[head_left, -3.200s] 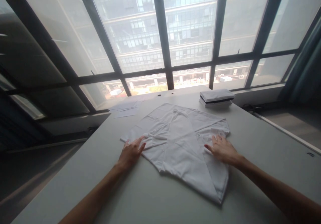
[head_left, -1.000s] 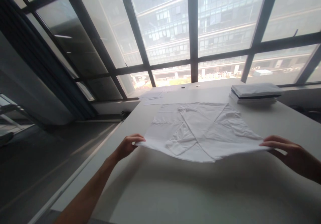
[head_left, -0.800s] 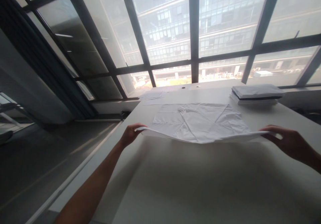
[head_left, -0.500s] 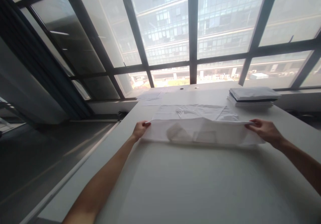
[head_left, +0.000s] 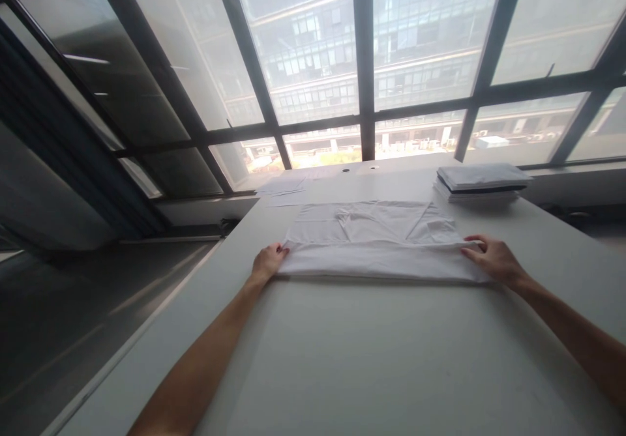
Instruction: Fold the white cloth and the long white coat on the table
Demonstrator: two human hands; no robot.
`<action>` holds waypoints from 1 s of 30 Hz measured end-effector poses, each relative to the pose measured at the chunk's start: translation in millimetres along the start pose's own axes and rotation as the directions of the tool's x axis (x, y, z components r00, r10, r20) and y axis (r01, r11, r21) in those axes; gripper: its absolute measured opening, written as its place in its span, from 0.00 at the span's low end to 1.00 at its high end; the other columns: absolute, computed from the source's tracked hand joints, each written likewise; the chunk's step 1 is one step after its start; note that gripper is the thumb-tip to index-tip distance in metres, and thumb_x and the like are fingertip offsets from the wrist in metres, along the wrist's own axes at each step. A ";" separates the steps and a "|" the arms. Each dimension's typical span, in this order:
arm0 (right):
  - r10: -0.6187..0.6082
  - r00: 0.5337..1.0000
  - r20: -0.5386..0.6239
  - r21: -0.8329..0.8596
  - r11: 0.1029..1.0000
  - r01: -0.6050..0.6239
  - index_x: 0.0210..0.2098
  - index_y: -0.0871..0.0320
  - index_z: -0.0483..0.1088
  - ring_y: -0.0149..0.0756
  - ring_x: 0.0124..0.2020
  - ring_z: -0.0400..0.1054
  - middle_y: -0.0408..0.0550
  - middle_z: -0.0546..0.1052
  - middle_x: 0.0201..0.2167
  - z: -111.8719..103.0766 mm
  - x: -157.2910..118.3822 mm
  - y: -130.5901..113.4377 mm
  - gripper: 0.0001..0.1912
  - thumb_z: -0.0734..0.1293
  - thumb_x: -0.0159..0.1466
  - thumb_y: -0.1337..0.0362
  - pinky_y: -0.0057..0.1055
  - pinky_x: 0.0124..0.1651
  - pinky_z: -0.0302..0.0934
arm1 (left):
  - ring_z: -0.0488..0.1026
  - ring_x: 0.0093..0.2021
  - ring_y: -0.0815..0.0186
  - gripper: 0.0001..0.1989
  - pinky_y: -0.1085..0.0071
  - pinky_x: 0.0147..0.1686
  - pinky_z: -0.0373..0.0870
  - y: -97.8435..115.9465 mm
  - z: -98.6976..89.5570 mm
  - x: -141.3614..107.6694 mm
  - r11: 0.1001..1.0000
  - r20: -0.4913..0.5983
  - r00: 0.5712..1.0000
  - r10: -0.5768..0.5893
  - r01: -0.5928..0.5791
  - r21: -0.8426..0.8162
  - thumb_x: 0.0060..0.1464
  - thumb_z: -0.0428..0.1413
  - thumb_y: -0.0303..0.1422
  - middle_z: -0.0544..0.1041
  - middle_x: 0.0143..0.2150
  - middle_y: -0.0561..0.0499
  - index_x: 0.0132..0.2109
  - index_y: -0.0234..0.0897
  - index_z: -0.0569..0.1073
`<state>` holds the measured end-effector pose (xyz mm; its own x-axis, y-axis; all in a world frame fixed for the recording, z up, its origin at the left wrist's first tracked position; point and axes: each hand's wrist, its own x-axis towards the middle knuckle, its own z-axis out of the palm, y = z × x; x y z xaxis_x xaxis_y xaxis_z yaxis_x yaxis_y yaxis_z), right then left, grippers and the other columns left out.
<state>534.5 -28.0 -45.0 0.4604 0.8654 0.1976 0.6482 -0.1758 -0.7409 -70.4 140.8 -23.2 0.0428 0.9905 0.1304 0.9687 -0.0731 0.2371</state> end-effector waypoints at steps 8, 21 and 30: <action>-0.056 0.992 -0.111 -0.238 0.971 0.028 0.52 0.64 0.75 0.52 0.40 0.74 0.60 0.80 0.40 1.2 -6.6 -0.9 0.26 0.67 0.60 0.54 0.43 0.45 0.68 | 0.72 0.58 0.50 0.21 0.58 0.57 0.68 29.7 -14.5 -21.4 0.966 -0.271 0.927 0.258 -0.253 0.053 0.68 0.49 0.41 0.77 0.58 0.37 0.60 0.34 0.73; -0.411 0.799 0.439 -0.381 0.720 0.580 0.72 0.58 0.58 0.51 0.76 0.45 0.57 0.55 0.74 71.6 -58.0 -53.4 0.34 0.49 0.75 0.48 0.55 0.74 0.41 | 0.46 0.77 0.52 0.32 0.48 0.72 0.47 119.4 42.6 -79.9 0.698 0.182 0.684 0.707 -0.716 -0.022 0.73 0.37 0.51 0.52 0.77 0.45 0.75 0.44 0.55; -0.301 0.842 0.447 -0.485 0.710 0.511 0.75 0.56 0.51 0.49 0.77 0.39 0.56 0.49 0.76 53.4 -39.0 -27.9 0.39 0.46 0.73 0.42 0.56 0.75 0.35 | 0.46 0.77 0.52 0.34 0.49 0.72 0.46 98.8 45.6 -70.6 0.773 0.191 0.752 0.631 -0.629 -0.082 0.73 0.34 0.51 0.51 0.76 0.40 0.77 0.38 0.51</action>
<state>466.0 -31.8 -66.3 -0.0785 0.9916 0.1029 0.9894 0.0901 -0.1137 33.5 68.9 -52.8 0.6905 0.7205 0.0643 0.7021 -0.6889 0.1803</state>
